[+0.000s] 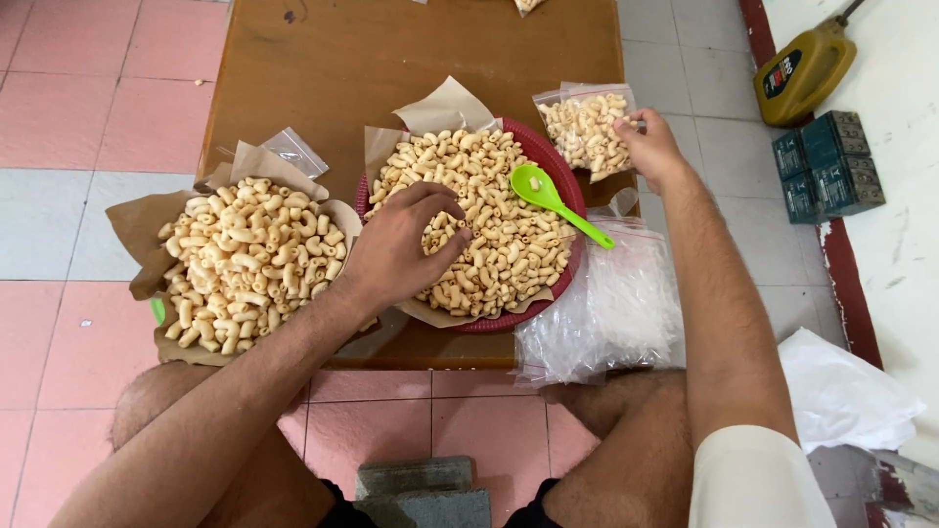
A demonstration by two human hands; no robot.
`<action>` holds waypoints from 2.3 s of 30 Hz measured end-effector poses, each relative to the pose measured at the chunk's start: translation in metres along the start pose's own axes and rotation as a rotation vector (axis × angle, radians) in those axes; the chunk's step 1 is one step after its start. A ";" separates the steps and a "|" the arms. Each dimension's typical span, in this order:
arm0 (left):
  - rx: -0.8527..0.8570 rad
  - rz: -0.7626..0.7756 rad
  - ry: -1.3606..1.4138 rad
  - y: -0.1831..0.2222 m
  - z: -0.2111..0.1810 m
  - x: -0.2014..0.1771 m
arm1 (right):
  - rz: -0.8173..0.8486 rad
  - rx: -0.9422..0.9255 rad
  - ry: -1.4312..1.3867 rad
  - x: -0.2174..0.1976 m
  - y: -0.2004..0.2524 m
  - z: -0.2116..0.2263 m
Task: Manually filling small plastic bags with macaroni snacks using hands and a small spoon.
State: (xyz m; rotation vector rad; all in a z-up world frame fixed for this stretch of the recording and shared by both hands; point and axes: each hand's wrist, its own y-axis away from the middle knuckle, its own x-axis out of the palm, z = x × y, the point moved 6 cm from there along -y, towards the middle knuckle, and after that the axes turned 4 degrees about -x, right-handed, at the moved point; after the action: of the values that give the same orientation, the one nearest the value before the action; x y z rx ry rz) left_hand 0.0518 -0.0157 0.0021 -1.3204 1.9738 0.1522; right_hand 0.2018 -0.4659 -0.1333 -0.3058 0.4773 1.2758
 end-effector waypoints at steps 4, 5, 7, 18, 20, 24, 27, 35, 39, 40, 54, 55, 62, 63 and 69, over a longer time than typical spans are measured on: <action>0.012 0.023 0.030 -0.002 -0.002 -0.004 | -0.012 0.064 -0.010 -0.015 0.011 -0.004; 0.012 0.011 0.028 -0.001 -0.001 -0.005 | 0.022 0.125 0.045 -0.016 0.019 -0.004; 0.013 -0.003 0.027 -0.001 -0.003 -0.009 | 0.055 0.184 0.101 -0.020 0.041 0.005; -0.019 -0.075 0.375 -0.004 0.010 -0.009 | 0.077 0.043 0.246 -0.017 0.063 -0.010; -0.030 -0.085 0.356 -0.001 0.012 -0.014 | 0.112 0.003 0.204 -0.013 0.089 0.025; 0.000 -0.096 0.294 -0.003 0.007 -0.023 | 0.284 -0.207 0.449 -0.001 0.128 0.091; -0.011 -0.080 0.257 -0.002 0.002 -0.024 | 0.399 -0.198 0.593 0.007 0.109 0.054; -0.014 -0.027 0.152 -0.002 0.008 -0.010 | 0.339 -0.240 0.699 0.028 0.089 0.042; -0.163 0.037 0.078 -0.003 0.023 0.004 | 0.316 -0.268 0.630 0.026 0.098 0.068; -0.160 0.042 0.079 -0.003 0.023 0.005 | 0.313 -0.263 0.629 0.023 0.096 0.067; -0.205 0.163 -0.428 -0.014 0.074 0.033 | 0.369 0.059 0.817 -0.043 0.155 0.082; -0.205 0.156 -0.426 -0.015 0.073 0.032 | 0.366 0.054 0.822 -0.045 0.156 0.078; 0.129 0.086 -0.631 -0.006 0.050 0.029 | 0.415 0.095 0.894 -0.046 0.173 0.055; 0.153 0.068 -0.651 -0.002 0.050 0.029 | 0.431 0.085 0.878 -0.045 0.176 0.056; 0.197 0.039 -0.647 -0.003 0.040 0.026 | 0.453 0.130 0.781 -0.043 0.195 0.067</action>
State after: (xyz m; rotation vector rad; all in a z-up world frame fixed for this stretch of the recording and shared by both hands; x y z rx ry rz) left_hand 0.0701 -0.0179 -0.0426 -0.9480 1.4213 0.3467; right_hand 0.0170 -0.4172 -0.0456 -0.6124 1.3479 1.5292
